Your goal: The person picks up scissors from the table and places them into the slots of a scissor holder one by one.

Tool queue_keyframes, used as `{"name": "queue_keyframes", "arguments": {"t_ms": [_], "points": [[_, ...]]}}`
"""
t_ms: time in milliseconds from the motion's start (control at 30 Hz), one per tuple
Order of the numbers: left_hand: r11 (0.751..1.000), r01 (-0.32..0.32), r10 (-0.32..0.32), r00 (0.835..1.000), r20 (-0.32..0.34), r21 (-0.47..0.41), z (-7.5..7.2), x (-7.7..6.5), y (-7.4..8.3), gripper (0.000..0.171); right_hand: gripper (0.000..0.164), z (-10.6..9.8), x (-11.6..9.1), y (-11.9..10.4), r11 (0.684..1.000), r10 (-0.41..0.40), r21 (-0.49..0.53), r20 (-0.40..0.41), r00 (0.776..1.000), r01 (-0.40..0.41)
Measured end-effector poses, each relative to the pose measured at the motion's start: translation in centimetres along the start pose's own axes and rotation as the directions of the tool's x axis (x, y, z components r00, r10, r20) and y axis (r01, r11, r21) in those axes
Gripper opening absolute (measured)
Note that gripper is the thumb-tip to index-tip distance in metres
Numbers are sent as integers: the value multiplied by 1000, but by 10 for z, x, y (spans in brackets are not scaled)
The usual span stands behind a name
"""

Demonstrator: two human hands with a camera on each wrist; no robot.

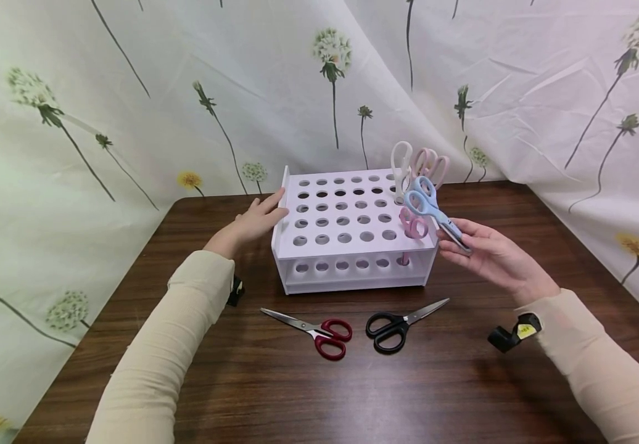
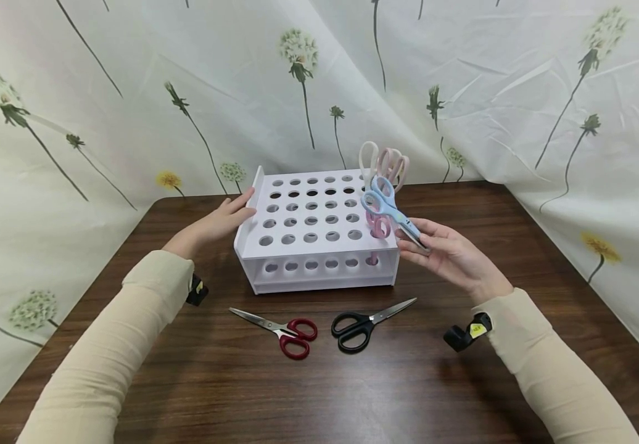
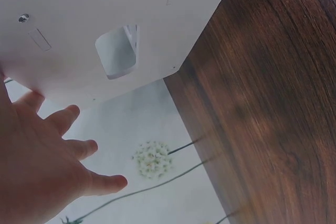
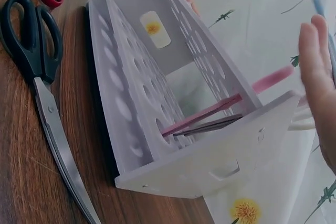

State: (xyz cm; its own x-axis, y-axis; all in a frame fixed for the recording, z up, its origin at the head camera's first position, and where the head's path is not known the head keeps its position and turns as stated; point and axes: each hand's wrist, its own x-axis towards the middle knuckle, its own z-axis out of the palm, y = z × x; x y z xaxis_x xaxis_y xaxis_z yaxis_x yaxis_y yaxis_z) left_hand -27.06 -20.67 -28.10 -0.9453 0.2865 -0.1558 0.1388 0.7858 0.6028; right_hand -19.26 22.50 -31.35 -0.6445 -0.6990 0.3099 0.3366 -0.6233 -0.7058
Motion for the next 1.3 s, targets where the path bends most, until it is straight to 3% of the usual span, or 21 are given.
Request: {"name": "queue_keyframes", "arguments": {"t_ms": [533, 1300], "points": [[1000, 7, -7, 1000, 18, 15, 2, 2, -1, 60, 37, 11, 10, 2, 994, 8, -104, -107, 994, -19], [1000, 5, -6, 1000, 7, 17, 2, 2, 0, 60, 51, 24, 41, 2, 980, -1, -198, -56, 998, -10]]}}
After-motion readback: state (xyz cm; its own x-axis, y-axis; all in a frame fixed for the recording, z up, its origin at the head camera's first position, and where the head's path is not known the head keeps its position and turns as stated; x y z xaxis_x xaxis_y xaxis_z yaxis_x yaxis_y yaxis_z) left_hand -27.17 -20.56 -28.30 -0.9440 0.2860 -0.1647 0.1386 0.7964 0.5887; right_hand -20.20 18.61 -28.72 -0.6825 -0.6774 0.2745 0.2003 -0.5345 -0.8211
